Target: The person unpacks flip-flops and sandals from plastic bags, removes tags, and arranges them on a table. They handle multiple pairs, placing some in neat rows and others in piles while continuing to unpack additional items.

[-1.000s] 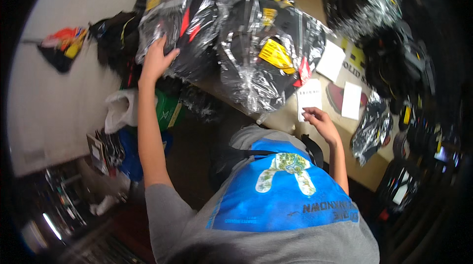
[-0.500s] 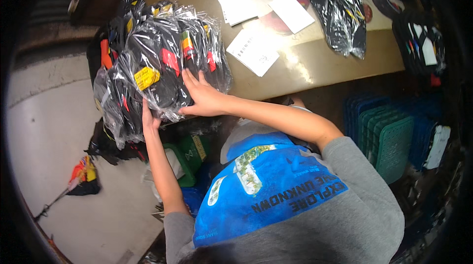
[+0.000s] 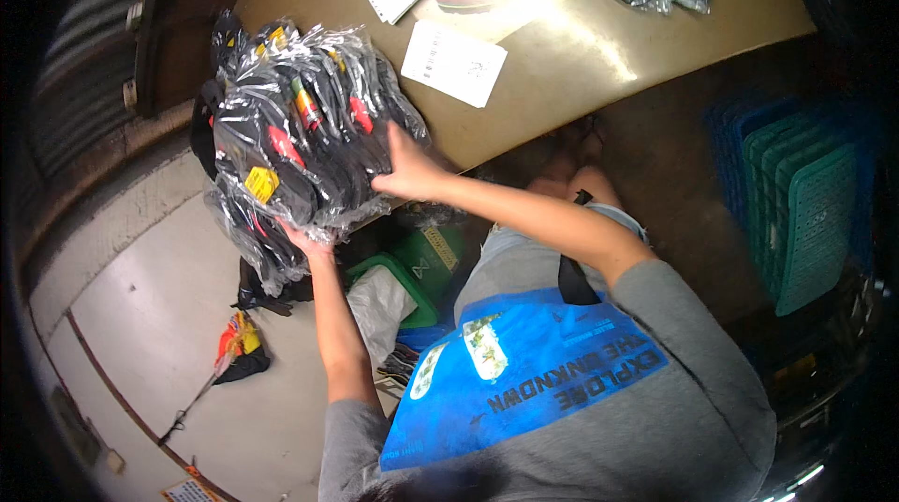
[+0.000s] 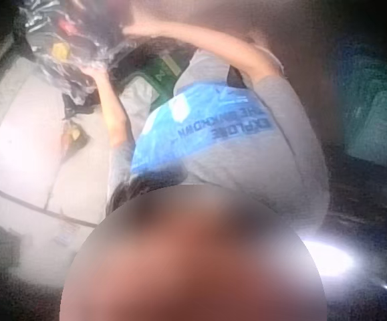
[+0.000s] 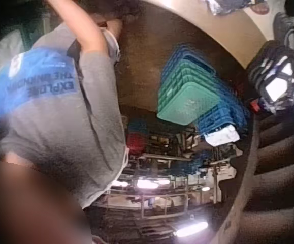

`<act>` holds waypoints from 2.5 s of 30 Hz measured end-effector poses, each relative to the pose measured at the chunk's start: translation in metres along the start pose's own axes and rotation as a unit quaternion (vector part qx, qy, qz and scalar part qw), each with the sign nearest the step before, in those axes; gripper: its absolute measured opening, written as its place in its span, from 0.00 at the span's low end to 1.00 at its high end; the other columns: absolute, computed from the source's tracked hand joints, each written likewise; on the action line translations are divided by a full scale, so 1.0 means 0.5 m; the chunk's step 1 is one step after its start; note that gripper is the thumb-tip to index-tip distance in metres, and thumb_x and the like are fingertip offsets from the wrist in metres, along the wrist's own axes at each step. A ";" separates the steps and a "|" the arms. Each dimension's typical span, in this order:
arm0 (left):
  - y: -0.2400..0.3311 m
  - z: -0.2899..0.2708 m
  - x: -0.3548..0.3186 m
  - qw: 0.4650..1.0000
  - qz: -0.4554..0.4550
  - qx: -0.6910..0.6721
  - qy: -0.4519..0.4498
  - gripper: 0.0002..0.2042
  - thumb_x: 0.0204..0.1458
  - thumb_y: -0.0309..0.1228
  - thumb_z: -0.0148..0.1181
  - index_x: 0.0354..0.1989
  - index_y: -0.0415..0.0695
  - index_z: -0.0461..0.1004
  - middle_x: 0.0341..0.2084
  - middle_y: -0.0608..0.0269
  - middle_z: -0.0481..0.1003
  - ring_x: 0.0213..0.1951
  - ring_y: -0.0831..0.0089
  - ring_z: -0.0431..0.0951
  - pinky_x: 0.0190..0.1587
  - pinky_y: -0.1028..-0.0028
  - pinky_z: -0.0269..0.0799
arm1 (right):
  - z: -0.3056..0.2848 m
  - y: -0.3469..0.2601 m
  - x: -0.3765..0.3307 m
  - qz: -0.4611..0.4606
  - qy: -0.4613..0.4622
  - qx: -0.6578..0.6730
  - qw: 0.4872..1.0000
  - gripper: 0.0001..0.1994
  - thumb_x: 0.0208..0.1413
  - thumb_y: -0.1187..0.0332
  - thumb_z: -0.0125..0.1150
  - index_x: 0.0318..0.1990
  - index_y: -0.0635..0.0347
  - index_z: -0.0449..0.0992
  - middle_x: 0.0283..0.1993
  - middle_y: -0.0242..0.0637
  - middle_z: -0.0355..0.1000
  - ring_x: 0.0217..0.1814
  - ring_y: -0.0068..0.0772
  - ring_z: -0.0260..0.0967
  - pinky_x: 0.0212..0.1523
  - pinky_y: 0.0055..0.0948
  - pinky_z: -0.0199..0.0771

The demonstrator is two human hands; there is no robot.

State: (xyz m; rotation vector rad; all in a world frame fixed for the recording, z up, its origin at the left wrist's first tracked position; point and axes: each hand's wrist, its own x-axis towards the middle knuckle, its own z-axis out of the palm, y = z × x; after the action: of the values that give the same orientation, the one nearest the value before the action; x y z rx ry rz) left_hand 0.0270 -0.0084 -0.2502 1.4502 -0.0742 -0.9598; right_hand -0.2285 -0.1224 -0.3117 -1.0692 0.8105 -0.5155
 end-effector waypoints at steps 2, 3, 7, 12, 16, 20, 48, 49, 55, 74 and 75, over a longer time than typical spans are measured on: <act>-0.017 0.016 -0.009 0.997 0.047 0.057 -0.016 0.32 0.49 0.58 0.43 0.59 0.50 0.58 0.57 0.62 0.60 0.57 0.59 0.59 0.59 0.55 0.53 | 0.047 -0.033 -0.004 0.050 -0.016 0.003 0.999 0.60 0.32 0.54 0.66 0.61 0.75 0.25 0.65 0.67 0.25 0.68 0.66 0.23 0.66 0.47 0.31; -0.022 0.027 -0.011 0.999 0.016 0.036 -0.016 0.33 0.49 0.58 0.43 0.59 0.50 0.58 0.57 0.62 0.61 0.57 0.59 0.60 0.59 0.55 0.53 | 0.065 -0.048 -0.004 -0.023 0.008 0.000 1.000 0.59 0.32 0.53 0.65 0.61 0.75 0.26 0.65 0.67 0.24 0.67 0.68 0.23 0.66 0.49 0.31; -0.029 0.058 -0.020 0.998 0.020 0.062 -0.001 0.33 0.48 0.58 0.44 0.58 0.49 0.59 0.56 0.62 0.62 0.56 0.59 0.61 0.58 0.55 0.54 | 0.097 -0.085 -0.030 -0.063 -0.066 0.011 0.996 0.59 0.30 0.55 0.65 0.60 0.77 0.26 0.64 0.67 0.21 0.66 0.72 0.21 0.64 0.55 0.36; -0.020 0.048 -0.012 0.997 0.023 0.078 0.006 0.33 0.47 0.58 0.46 0.57 0.49 0.60 0.55 0.61 0.63 0.55 0.59 0.62 0.57 0.55 0.56 | 0.073 -0.099 -0.038 -0.060 -0.090 -0.031 0.994 0.62 0.28 0.56 0.67 0.60 0.77 0.23 0.64 0.67 0.16 0.66 0.74 0.17 0.61 0.62 0.35; -0.022 0.047 -0.010 0.996 0.033 0.080 0.008 0.34 0.46 0.58 0.47 0.57 0.48 0.61 0.54 0.61 0.63 0.54 0.59 0.63 0.56 0.55 0.57 | 0.040 -0.047 0.005 -0.038 -0.028 -0.090 0.995 0.67 0.29 0.39 0.65 0.60 0.78 0.24 0.64 0.68 0.15 0.67 0.68 0.14 0.59 0.68 0.28; -0.038 0.087 -0.026 0.996 0.046 0.056 0.051 0.34 0.45 0.59 0.48 0.56 0.47 0.61 0.54 0.61 0.64 0.54 0.59 0.64 0.55 0.55 0.58 | 0.020 -0.008 0.063 0.018 0.015 -0.035 0.999 0.70 0.24 0.30 0.61 0.60 0.80 0.26 0.65 0.67 0.20 0.68 0.64 0.16 0.61 0.63 0.26; 0.341 -0.560 0.258 0.988 0.094 0.118 -0.024 0.34 0.50 0.52 0.50 0.58 0.40 0.55 0.54 0.57 0.61 0.54 0.63 0.62 0.58 0.65 0.55 | 0.691 0.028 0.063 -0.094 0.100 -0.087 0.987 0.64 0.29 0.37 0.65 0.61 0.76 0.33 0.66 0.63 0.31 0.69 0.59 0.28 0.65 0.49 0.34; 0.338 -0.553 0.266 0.989 0.096 0.106 -0.029 0.34 0.50 0.52 0.50 0.58 0.40 0.55 0.54 0.57 0.61 0.54 0.63 0.62 0.58 0.65 0.55 | 0.718 0.011 0.059 -0.131 0.096 -0.070 0.984 0.66 0.29 0.38 0.66 0.61 0.75 0.27 0.66 0.64 0.24 0.69 0.63 0.21 0.64 0.56 0.30; 0.335 -0.541 0.237 0.991 0.073 0.105 -0.047 0.34 0.49 0.52 0.50 0.59 0.40 0.55 0.54 0.56 0.61 0.54 0.62 0.62 0.58 0.64 0.55 | 0.790 -0.031 0.021 -0.208 0.029 -0.178 0.961 0.56 0.41 0.48 0.61 0.60 0.79 0.28 0.64 0.69 0.22 0.69 0.64 0.22 0.62 0.61 0.31; 0.311 -0.479 0.328 0.988 0.048 0.060 -0.132 0.34 0.48 0.52 0.47 0.59 0.42 0.55 0.55 0.55 0.61 0.55 0.60 0.62 0.57 0.62 0.56 | 0.661 0.103 0.161 -0.086 0.255 -0.076 0.960 0.15 0.49 0.70 0.54 0.43 0.70 0.67 0.40 0.51 0.66 0.43 0.47 0.67 0.44 0.34 0.67; 0.310 -0.477 0.331 0.988 0.046 0.057 -0.134 0.34 0.48 0.51 0.47 0.59 0.42 0.55 0.55 0.55 0.61 0.55 0.60 0.62 0.57 0.62 0.57 | 0.649 0.092 0.169 -0.065 0.227 -0.123 0.964 0.15 0.47 0.69 0.56 0.40 0.70 0.69 0.38 0.52 0.68 0.42 0.48 0.68 0.43 0.35 0.68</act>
State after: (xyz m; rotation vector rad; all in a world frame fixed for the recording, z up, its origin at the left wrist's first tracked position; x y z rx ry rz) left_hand 0.3492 0.0583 -0.2448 1.4002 -0.3958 -1.0842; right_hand 0.0797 0.0180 -0.3019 -1.2582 1.2358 -0.8047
